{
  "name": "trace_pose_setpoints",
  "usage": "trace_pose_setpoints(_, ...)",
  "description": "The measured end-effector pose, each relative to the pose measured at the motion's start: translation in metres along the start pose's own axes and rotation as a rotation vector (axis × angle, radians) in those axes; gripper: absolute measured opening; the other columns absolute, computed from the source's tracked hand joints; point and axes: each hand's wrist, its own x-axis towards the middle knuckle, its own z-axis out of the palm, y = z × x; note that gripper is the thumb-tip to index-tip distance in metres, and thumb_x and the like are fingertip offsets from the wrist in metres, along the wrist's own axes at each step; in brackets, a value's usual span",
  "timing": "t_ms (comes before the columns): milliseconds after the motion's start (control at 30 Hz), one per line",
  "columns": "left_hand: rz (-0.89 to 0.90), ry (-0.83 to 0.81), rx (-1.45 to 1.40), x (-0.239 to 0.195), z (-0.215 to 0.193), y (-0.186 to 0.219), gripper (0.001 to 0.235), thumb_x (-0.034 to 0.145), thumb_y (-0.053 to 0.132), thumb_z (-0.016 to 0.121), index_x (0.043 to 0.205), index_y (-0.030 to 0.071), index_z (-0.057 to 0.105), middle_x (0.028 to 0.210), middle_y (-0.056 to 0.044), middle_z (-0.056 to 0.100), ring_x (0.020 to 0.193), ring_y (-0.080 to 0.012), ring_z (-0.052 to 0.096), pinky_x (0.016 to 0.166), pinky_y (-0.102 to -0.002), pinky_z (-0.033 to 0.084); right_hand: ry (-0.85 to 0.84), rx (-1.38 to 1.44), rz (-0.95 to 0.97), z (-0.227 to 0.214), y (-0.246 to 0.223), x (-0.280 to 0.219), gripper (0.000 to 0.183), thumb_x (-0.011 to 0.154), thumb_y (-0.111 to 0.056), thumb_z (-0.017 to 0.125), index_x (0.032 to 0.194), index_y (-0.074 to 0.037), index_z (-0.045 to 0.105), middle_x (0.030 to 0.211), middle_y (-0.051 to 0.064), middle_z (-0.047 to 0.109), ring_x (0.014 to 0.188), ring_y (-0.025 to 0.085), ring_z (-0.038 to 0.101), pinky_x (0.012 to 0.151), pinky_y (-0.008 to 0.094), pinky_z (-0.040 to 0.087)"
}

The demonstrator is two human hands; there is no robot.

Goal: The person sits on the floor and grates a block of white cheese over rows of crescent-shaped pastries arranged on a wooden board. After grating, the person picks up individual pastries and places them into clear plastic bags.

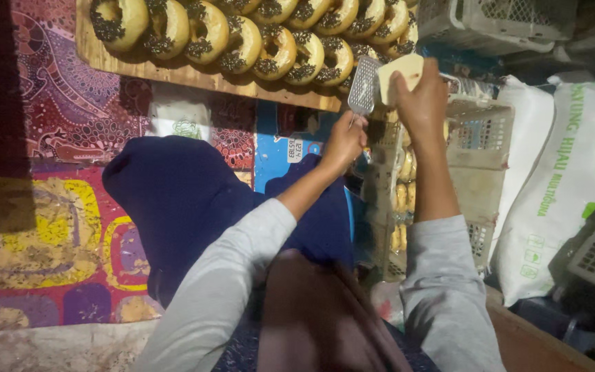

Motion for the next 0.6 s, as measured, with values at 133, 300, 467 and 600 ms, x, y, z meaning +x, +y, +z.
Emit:
trace_pose_setpoints(133, 0.095, 0.042, -0.024, 0.028, 0.005, -0.008, 0.014, 0.104, 0.012, 0.047, 0.096, 0.003, 0.055, 0.069, -0.002, 0.054, 0.055, -0.0114, 0.053, 0.05, -0.03, 0.042, -0.035, -0.12, -0.091, 0.018, -0.008, -0.001, 0.041, 0.097, -0.028, 0.075, 0.117, 0.002, 0.054, 0.093, 0.025, 0.072, 0.085, 0.046, 0.071, 0.072, 0.051, 0.055)
trace_pose_setpoints(300, -0.053, 0.018, -0.069, 0.036, 0.005, -0.018, 0.012, 0.101, 0.01, 0.044, 0.097, 0.004, 0.054, 0.062, -0.002, 0.05, 0.052, -0.0117, 0.045, 0.047, -0.031, 0.037, -0.062, -0.312, -0.067, 0.05, 0.002, 0.01, 0.049, 0.096, -0.029, 0.073, 0.119, 0.007, 0.048, 0.087, 0.03, 0.07, 0.081, 0.05, 0.068, 0.068, 0.056, 0.053)
trace_pose_setpoints(467, 0.019, 0.015, -0.02, 0.037, 0.001, -0.026, 0.015, 0.103, 0.012, 0.046, 0.093, 0.003, 0.052, 0.063, -0.003, 0.049, 0.055, -0.0123, 0.047, 0.05, -0.031, 0.039, -0.03, -0.317, -0.031, 0.073, 0.012, 0.026, 0.044, 0.097, -0.026, 0.071, 0.118, 0.005, 0.049, 0.088, 0.029, 0.071, 0.082, 0.049, 0.069, 0.069, 0.056, 0.054)
trace_pose_setpoints(600, 0.069, 0.015, 0.032, 0.034, -0.003, -0.036, 0.014, 0.099, 0.011, 0.046, 0.09, 0.003, 0.052, 0.062, -0.003, 0.05, 0.054, -0.0127, 0.048, 0.049, -0.031, 0.039, 0.054, -0.293, -0.138, 0.084, 0.014, 0.029, 0.06, 0.091, -0.021, 0.072, 0.131, 0.013, 0.043, 0.087, 0.03, 0.071, 0.077, 0.049, 0.07, 0.065, 0.055, 0.054)
